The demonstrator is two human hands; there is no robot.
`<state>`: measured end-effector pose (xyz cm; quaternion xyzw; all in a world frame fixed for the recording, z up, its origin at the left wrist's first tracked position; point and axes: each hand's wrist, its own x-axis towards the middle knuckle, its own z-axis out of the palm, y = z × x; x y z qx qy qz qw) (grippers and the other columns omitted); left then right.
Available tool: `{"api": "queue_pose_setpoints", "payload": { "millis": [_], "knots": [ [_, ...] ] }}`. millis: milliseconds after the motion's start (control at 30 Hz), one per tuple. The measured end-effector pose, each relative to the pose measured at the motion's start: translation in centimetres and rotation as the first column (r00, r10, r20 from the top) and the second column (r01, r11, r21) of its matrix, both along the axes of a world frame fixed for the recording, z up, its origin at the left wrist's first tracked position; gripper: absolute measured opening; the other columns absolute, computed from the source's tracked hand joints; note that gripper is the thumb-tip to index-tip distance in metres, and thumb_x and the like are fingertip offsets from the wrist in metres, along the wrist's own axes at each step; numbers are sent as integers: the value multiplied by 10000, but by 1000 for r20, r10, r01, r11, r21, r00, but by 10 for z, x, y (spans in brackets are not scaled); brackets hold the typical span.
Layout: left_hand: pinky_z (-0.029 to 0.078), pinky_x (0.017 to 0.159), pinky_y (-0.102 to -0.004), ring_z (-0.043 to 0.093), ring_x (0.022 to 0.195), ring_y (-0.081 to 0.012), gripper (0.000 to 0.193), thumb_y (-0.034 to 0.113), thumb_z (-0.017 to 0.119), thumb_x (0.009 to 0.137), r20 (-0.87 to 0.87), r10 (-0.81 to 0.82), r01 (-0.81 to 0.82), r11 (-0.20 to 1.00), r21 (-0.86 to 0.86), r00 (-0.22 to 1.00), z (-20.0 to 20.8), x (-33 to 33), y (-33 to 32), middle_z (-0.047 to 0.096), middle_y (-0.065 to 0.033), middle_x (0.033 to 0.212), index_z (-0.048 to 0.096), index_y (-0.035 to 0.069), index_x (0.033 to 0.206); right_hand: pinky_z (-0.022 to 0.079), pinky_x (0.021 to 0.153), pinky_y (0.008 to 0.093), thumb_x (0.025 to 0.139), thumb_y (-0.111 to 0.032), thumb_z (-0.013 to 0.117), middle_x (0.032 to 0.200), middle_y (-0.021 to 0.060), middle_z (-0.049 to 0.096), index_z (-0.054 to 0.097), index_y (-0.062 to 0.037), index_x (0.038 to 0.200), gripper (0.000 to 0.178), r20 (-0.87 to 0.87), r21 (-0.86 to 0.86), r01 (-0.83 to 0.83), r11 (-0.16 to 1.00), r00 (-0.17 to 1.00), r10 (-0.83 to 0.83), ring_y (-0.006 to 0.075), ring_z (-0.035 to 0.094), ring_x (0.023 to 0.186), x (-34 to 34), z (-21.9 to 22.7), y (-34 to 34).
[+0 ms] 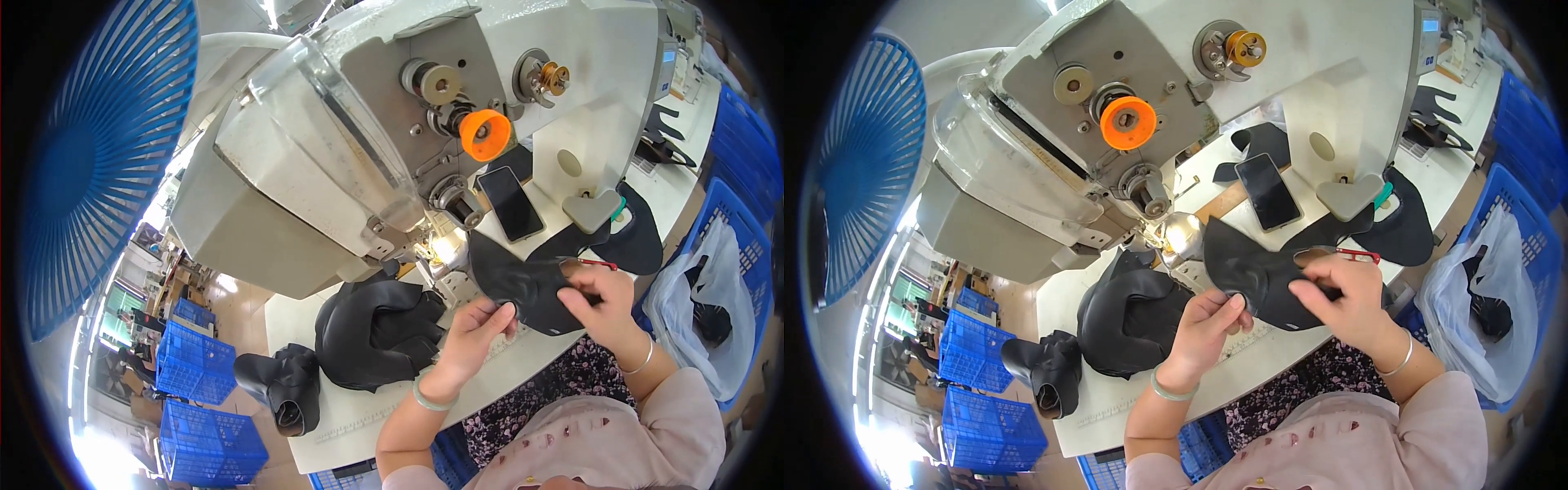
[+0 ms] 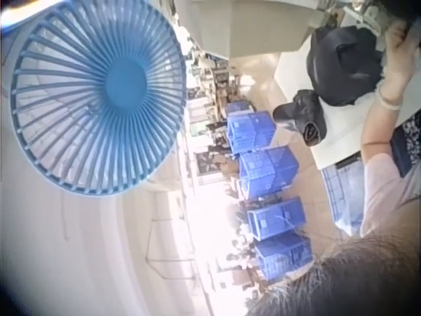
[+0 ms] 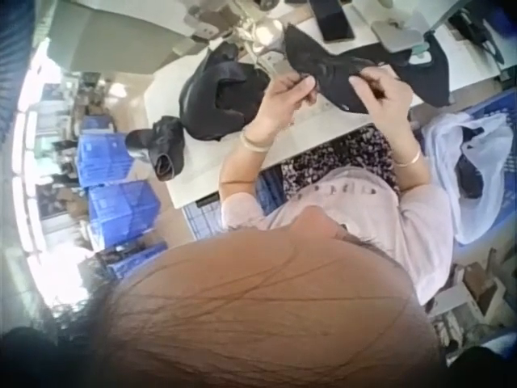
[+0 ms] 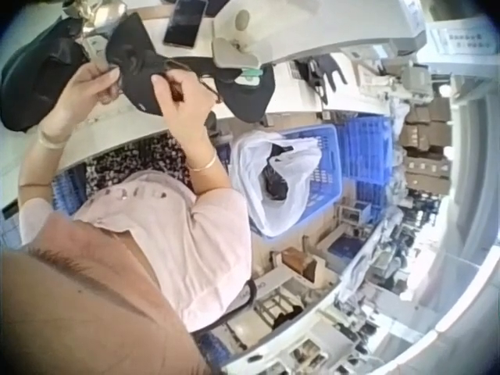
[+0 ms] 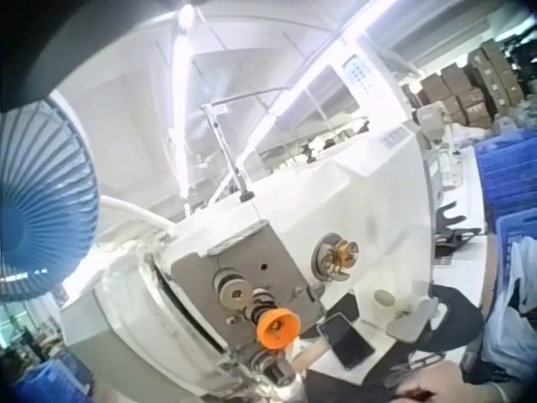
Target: Stitching black shoe components together using an industrial sewing machine.
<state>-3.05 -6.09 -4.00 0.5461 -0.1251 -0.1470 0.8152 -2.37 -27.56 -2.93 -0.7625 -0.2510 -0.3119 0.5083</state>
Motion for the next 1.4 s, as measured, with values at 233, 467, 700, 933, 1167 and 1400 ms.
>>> {"api": "queue_pose_setpoints", "payload": {
  "millis": [233, 467, 700, 933, 1167, 1400],
  "knots": [
    [480, 870, -284, 590, 993, -121, 438, 16, 715, 799, 1, 60, -59, 996, -73, 998, 6, -3, -4, 635, -31, 1093, 555, 10, 1207, 444, 511, 286, 709, -203, 764, 696, 18, 604, 679, -95, 835, 187, 354, -366, -143, 920, 892, 280, 172, 517, 528, -20, -12, 3],
    [399, 1017, -344, 526, 1175, -187, 765, -117, 763, 647, -23, -4, 1, 995, -98, 1000, -3, -19, 16, 568, -65, 1262, 464, 45, 1331, 430, 908, 307, 774, -276, 724, 1180, 109, 581, 520, -34, 1266, 585, -299, 346, -95, 933, 932, 206, 196, 553, 1075, 6, -24, -19],
    [396, 1018, -363, 529, 1162, -200, 770, -90, 806, 622, 64, 91, -82, 989, -126, 994, -8, -41, 21, 571, -78, 1249, 476, 22, 1308, 469, 876, 280, 685, -33, 780, 1030, 50, 664, 633, 39, 1099, 446, -387, 803, -337, 491, 330, 861, 126, 607, 946, 8, -37, -9],
    [493, 836, -276, 622, 899, -134, 392, -56, 789, 693, 239, 432, -438, 899, -32, 870, -7, -55, 27, 684, -67, 1002, 642, -37, 1056, 481, 840, 270, 686, 35, 752, 1016, 70, 669, 654, 49, 1044, 372, -405, 771, -386, 507, 318, 858, 135, 616, 912, 1, -37, 9],
    [491, 856, -289, 624, 923, -145, 383, -84, 768, 694, 74, 427, -415, 900, -132, 901, -17, -60, 35, 678, -71, 1026, 639, -26, 1051, 507, 837, 305, 689, 31, 754, 1002, 99, 677, 648, 60, 1051, 379, -380, 858, -291, 423, 195, 904, 169, 642, 894, -1, -42, 25],
    [476, 889, -311, 631, 944, -173, 376, -52, 721, 746, -70, 430, -433, 867, -244, 900, -33, -73, 50, 671, -83, 1051, 616, -14, 1105, 515, 828, 314, 722, -5, 751, 992, 113, 685, 643, 64, 1068, 368, -325, 943, -69, 324, -7, 946, 176, 652, 884, -3, -55, 49]
  ]
}}
